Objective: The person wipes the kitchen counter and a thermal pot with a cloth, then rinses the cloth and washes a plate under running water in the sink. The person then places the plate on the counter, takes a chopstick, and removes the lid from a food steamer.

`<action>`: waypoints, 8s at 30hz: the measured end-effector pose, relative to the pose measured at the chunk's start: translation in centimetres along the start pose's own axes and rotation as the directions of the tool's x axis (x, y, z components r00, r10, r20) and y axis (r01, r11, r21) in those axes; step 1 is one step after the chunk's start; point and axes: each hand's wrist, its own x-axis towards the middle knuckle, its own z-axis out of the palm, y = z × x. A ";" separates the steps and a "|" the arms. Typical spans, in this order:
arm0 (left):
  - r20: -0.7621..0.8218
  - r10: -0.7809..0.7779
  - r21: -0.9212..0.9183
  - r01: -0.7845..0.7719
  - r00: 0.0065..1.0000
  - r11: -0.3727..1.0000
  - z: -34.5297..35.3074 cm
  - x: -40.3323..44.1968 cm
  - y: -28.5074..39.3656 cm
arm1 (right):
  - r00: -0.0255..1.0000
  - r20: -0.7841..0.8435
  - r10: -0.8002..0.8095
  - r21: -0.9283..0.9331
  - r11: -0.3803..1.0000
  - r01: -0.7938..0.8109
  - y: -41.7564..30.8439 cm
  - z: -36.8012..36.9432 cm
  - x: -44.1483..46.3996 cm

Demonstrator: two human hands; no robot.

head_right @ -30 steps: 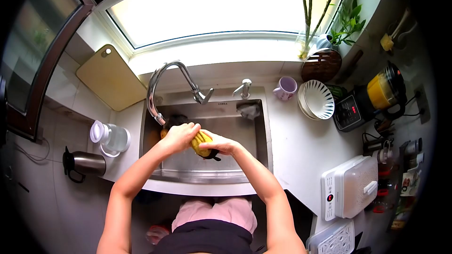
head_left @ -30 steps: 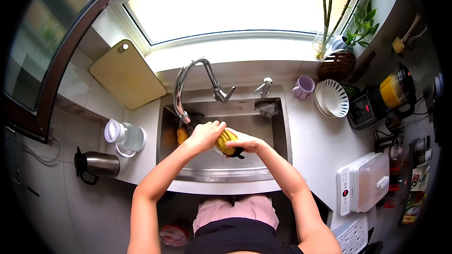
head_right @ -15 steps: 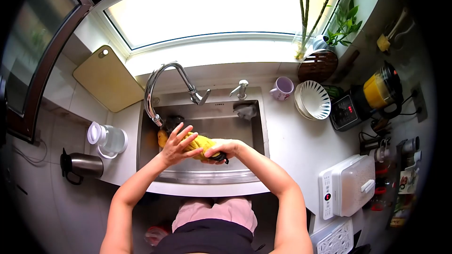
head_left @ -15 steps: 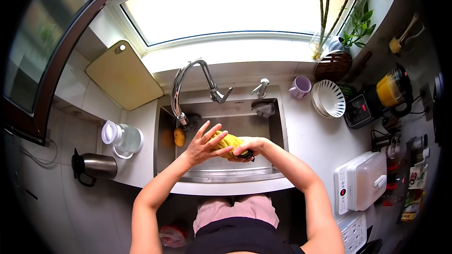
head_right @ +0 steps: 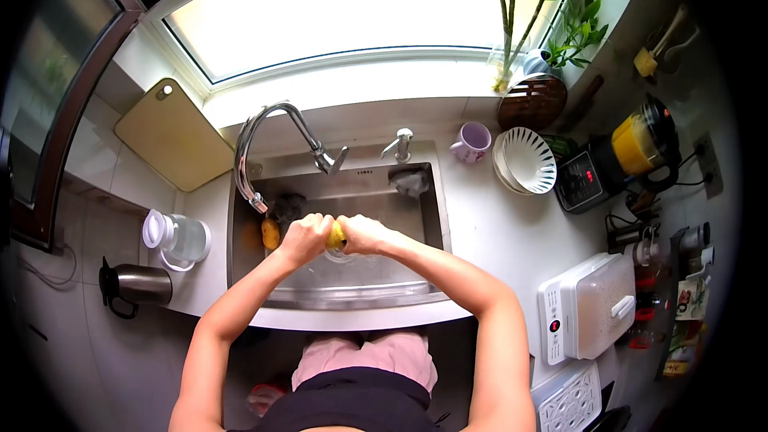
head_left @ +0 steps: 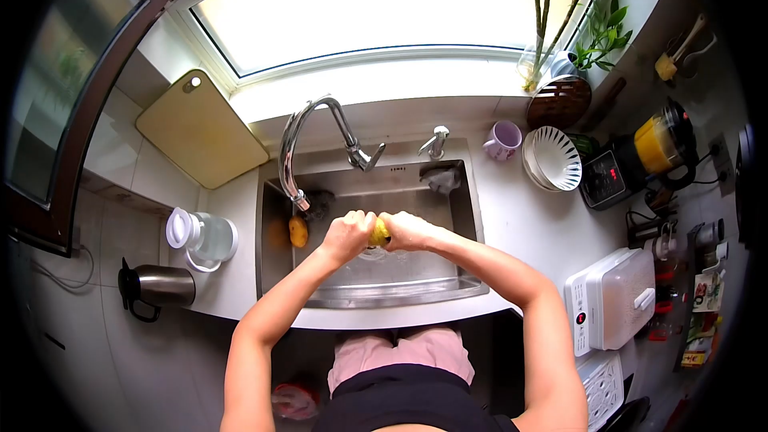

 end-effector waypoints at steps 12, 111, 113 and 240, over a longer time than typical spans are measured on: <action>0.313 -0.398 -0.629 0.503 0.862 0.593 0.6 0.9 1.3 | 0.839 -0.311 -0.447 -0.639 0.752 0.164 2.0 0.5 2.2; 0.794 -0.172 -0.585 0.810 0.583 0.045 14.1 -4.5 -3.8 | 0.759 -0.650 0.041 -0.005 0.998 -0.059 5.7 10.8 -0.7; 0.688 -0.366 -0.545 0.779 0.627 0.310 13.9 -5.9 1.1 | 0.733 0.027 0.680 0.109 0.727 -0.678 10.8 13.1 0.1; -0.094 -0.995 -0.878 0.469 0.019 0.091 -19.9 -52.2 -19.3 | 0.968 -0.207 -0.138 0.652 0.719 0.242 -41.3 38.4 36.1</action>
